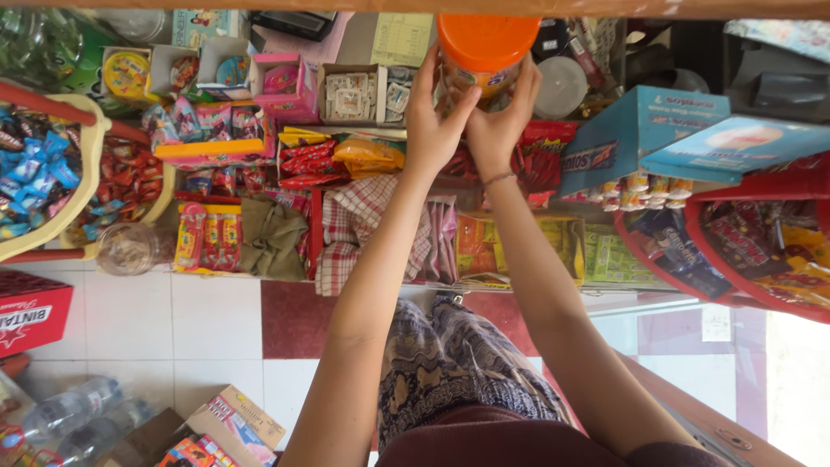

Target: The person wipes a basket of candies, a plastic cup, and a jar of sausages with a cloth before scanning items from a box.

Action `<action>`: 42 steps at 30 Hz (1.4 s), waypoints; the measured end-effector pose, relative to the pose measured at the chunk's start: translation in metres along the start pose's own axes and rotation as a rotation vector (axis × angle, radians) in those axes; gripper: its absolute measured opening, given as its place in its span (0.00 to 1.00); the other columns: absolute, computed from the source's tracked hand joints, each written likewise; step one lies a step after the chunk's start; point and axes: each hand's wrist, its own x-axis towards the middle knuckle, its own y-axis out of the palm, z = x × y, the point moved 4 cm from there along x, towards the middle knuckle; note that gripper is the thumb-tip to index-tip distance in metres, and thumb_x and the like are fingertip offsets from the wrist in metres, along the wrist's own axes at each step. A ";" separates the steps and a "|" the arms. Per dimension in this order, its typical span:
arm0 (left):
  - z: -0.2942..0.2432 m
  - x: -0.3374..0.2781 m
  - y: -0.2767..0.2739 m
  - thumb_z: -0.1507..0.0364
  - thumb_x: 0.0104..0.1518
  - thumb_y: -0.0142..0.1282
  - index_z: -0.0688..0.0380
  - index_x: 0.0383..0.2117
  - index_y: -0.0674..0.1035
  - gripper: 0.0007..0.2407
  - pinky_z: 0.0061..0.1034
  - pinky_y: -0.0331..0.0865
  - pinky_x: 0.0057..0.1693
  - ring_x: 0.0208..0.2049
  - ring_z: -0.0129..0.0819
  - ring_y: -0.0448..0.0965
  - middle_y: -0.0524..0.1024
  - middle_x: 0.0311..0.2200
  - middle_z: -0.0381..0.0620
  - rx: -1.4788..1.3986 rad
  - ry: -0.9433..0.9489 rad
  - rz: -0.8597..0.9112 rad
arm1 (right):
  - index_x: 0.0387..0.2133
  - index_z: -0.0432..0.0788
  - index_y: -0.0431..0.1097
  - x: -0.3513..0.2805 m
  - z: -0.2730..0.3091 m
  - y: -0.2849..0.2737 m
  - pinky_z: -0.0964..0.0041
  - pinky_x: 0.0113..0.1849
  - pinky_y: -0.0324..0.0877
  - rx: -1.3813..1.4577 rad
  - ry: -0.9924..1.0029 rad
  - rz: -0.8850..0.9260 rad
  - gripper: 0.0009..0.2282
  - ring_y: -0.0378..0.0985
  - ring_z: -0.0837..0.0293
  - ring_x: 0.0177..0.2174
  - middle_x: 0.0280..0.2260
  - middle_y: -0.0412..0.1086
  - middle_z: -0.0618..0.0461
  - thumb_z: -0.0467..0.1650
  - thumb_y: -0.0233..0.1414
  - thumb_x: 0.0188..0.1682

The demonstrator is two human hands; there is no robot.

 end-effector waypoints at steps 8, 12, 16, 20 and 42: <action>0.013 0.012 0.008 0.71 0.62 0.63 0.62 0.69 0.60 0.31 0.32 0.74 0.62 0.62 0.40 0.75 0.68 0.64 0.56 0.080 -0.001 0.023 | 0.68 0.38 0.49 -0.003 -0.019 0.006 0.55 0.55 0.69 -0.001 0.154 -0.007 0.45 0.66 0.47 0.57 0.59 0.57 0.44 0.31 0.73 0.41; 0.017 0.013 0.011 0.73 0.67 0.58 0.59 0.72 0.54 0.30 0.33 0.67 0.70 0.70 0.44 0.66 0.61 0.70 0.60 -0.002 0.076 0.092 | 0.71 0.38 0.42 -0.007 -0.021 0.005 0.53 0.59 0.68 -0.039 0.106 0.085 0.44 0.60 0.44 0.63 0.64 0.50 0.41 0.30 0.69 0.47; 0.032 0.018 0.015 0.73 0.67 0.57 0.56 0.74 0.53 0.31 0.33 0.65 0.70 0.71 0.45 0.66 0.62 0.70 0.58 0.091 -0.001 0.119 | 0.71 0.39 0.41 -0.010 -0.030 0.008 0.51 0.61 0.66 -0.053 0.098 0.065 0.43 0.58 0.41 0.64 0.65 0.48 0.41 0.28 0.66 0.48; 0.032 0.019 0.017 0.73 0.68 0.56 0.54 0.74 0.52 0.31 0.34 0.60 0.74 0.74 0.46 0.60 0.58 0.73 0.56 0.128 0.047 0.100 | 0.72 0.39 0.39 -0.011 -0.038 0.011 0.49 0.65 0.61 -0.067 0.062 0.082 0.42 0.53 0.39 0.67 0.67 0.45 0.39 0.27 0.65 0.51; -0.020 -0.231 -0.233 0.73 0.54 0.61 0.44 0.69 0.63 0.32 0.62 0.53 0.65 0.67 0.60 0.54 0.54 0.68 0.65 1.285 -0.325 -0.423 | 0.69 0.44 0.45 -0.199 0.076 -0.006 0.37 0.59 0.53 -0.387 0.038 0.830 0.53 0.53 0.26 0.61 0.63 0.47 0.27 0.38 0.73 0.30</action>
